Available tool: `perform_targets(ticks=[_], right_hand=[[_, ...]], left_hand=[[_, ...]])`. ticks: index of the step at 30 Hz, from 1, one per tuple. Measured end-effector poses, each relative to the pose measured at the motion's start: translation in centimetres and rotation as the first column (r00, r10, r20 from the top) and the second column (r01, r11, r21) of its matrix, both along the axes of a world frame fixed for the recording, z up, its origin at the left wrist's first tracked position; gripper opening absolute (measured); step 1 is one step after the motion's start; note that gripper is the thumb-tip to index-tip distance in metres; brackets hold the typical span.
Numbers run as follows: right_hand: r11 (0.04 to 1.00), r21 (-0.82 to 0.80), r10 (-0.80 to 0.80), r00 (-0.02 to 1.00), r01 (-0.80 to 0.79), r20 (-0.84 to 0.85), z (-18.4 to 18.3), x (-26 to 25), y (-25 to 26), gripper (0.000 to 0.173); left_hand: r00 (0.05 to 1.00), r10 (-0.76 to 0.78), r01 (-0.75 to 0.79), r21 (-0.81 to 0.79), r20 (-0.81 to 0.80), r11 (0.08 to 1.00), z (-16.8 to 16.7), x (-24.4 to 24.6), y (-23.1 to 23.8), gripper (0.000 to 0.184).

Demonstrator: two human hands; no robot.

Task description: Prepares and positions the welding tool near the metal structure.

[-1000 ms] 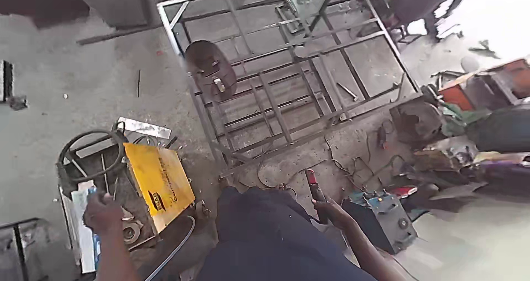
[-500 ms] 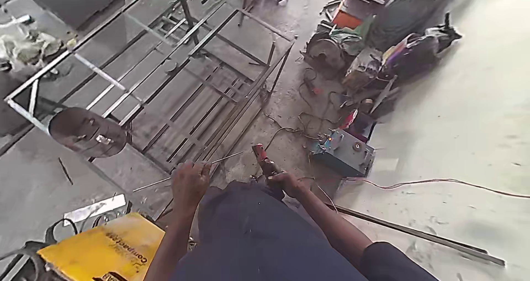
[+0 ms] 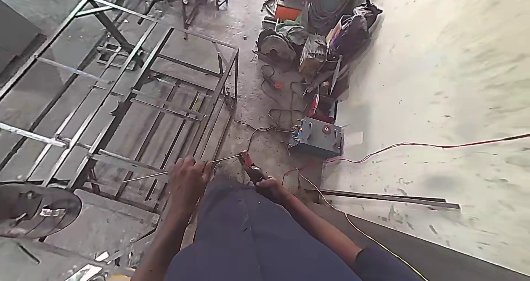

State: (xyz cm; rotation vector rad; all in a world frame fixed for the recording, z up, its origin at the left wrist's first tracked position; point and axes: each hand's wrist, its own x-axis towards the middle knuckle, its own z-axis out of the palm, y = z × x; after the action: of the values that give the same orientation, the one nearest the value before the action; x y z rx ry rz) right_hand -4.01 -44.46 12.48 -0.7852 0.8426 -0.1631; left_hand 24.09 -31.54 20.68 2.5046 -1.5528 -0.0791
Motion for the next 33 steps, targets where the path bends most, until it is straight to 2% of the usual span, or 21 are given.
perform_targets(ticks=[5,10,13,18,21,23,25,27,29,31,33], right_hand=[[0.996,-0.084,-0.022,0.994,0.013,-0.107,-0.3,3.7,-3.5,0.022],[0.979,-0.192,0.016,0.964,-0.069,-0.265,0.6,11.1,-8.2,0.016],[0.959,-0.207,0.105,0.919,-0.196,-0.38,1.5,15.7,-11.4,0.032],[0.93,-0.246,0.146,0.889,-0.272,-0.433,0.6,20.4,-15.3,0.059],[0.934,-0.257,0.096,0.869,-0.247,-0.486,-0.5,20.9,-17.1,0.064],[0.961,-0.23,0.027,0.88,-0.154,-0.475,-1.2,19.8,-17.8,0.065],[0.978,-0.202,-0.057,0.878,-0.046,-0.475,-1.7,18.4,-18.4,0.07],[0.977,-0.209,-0.137,0.849,0.031,-0.511,-1.8,17.2,-18.9,0.065],[0.971,-0.227,-0.194,0.81,0.078,-0.553,-1.8,15.9,-19.4,0.059],[0.966,-0.229,-0.236,0.782,0.122,-0.577,-2.5,14.0,-20.0,0.058],[0.961,-0.221,-0.269,0.752,0.167,-0.601,-2.1,12.5,-20.3,0.06]], left_hand=[[0.996,-0.064,0.063,0.016,0.069,0.998,-0.8,3.7,-4.7,0.045],[0.994,-0.084,0.082,0.039,0.064,0.996,-2.0,9.9,-10.0,0.042],[0.996,-0.079,0.077,0.062,0.036,0.995,-2.0,14.3,-12.9,0.034],[0.966,-0.063,0.101,0.143,-0.249,0.985,-3.3,20.4,-15.5,0.034],[0.976,-0.052,0.041,-0.059,-0.213,0.997,-5.3,23.8,-16.0,0.038],[0.969,0.054,-0.091,-0.141,-0.241,0.986,-5.9,26.9,-15.7,0.035],[0.927,0.223,-0.268,-0.118,-0.302,0.956,-7.1,31.6,-14.9,0.033],[0.855,0.422,-0.434,0.029,-0.301,0.901,-10.3,37.3,-13.6,0.036],[0.757,0.596,-0.547,0.239,-0.268,0.802,-13.9,43.2,-12.1,0.048],[0.677,0.692,-0.607,0.341,-0.251,0.718,-16.4,48.8,-11.3,0.058],[0.65,0.725,-0.632,0.367,-0.228,0.682,-18.6,53.7,-11.0,0.064]])
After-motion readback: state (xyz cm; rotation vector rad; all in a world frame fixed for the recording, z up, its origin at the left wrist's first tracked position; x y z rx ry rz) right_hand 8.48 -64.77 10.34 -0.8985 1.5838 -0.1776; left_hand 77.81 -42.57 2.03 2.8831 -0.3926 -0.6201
